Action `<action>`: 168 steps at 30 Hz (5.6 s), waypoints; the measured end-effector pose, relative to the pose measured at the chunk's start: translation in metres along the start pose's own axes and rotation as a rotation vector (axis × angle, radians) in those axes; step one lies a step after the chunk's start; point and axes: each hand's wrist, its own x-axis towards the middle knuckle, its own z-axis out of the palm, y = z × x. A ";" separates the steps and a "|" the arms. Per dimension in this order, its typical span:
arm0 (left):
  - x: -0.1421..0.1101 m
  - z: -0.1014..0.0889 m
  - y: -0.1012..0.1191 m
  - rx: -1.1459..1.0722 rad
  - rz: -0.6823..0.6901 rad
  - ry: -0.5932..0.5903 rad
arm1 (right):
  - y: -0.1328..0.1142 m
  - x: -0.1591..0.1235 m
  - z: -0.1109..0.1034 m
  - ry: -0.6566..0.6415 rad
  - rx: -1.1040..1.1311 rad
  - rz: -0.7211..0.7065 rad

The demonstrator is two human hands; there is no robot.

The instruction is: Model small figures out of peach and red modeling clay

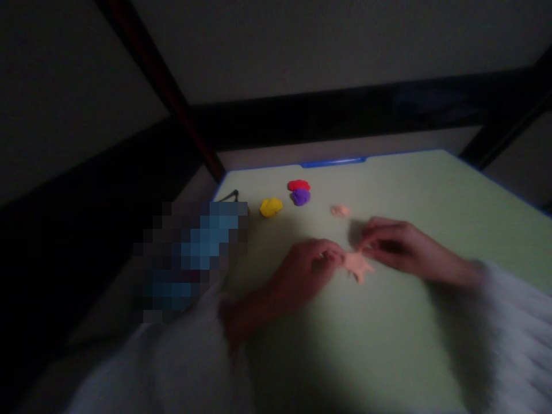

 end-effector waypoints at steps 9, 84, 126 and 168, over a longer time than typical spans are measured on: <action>-0.002 -0.005 0.002 0.064 0.200 -0.011 | -0.003 -0.007 -0.001 0.045 0.081 0.082; -0.005 -0.006 -0.002 0.457 0.661 -0.048 | 0.007 -0.011 -0.007 -0.008 0.148 0.129; -0.006 -0.005 -0.001 0.465 0.623 -0.080 | -0.005 -0.023 -0.014 -0.161 0.034 -0.015; -0.006 -0.005 0.000 0.460 0.618 -0.100 | -0.013 -0.040 0.001 0.059 0.181 0.255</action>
